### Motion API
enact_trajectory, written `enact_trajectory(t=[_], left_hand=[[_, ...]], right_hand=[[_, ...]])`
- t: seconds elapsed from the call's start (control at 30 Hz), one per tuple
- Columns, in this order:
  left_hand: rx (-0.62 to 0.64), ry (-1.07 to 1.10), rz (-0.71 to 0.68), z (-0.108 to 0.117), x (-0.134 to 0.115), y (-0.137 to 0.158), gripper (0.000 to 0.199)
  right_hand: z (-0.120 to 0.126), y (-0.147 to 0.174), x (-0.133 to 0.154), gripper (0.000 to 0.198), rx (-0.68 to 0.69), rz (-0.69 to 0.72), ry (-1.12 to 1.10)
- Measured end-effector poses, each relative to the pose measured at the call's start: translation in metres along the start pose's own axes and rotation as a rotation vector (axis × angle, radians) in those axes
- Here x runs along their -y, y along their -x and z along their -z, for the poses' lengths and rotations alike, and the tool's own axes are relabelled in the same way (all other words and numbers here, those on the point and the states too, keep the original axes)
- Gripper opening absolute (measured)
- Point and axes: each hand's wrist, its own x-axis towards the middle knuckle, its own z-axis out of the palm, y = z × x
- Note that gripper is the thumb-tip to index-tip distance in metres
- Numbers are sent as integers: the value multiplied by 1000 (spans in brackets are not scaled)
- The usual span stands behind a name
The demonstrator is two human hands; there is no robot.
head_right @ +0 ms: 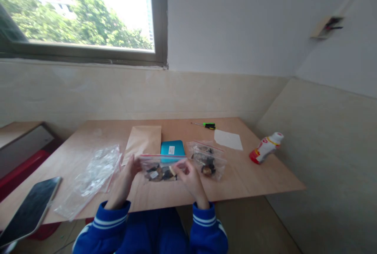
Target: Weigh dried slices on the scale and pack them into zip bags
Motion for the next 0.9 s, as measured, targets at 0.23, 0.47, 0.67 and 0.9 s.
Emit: enact_trajectory(t=[0.23,0.47,0.67,0.9], left_hand=[[-68,-140,74,51,13,-12,53],[-292,-521,107,132,59,-11,42],[-306,-703,65,161,67,9,40],[-189,-783,-152,118,74,-4,35]], right_hand=[[101,21,-53,46,-385,-149,111],[117,18,-109,41,-643,-188,220],[108,-30,-126,47,-674,-197,304],[90,-22,-106,64,-910,-56,698]])
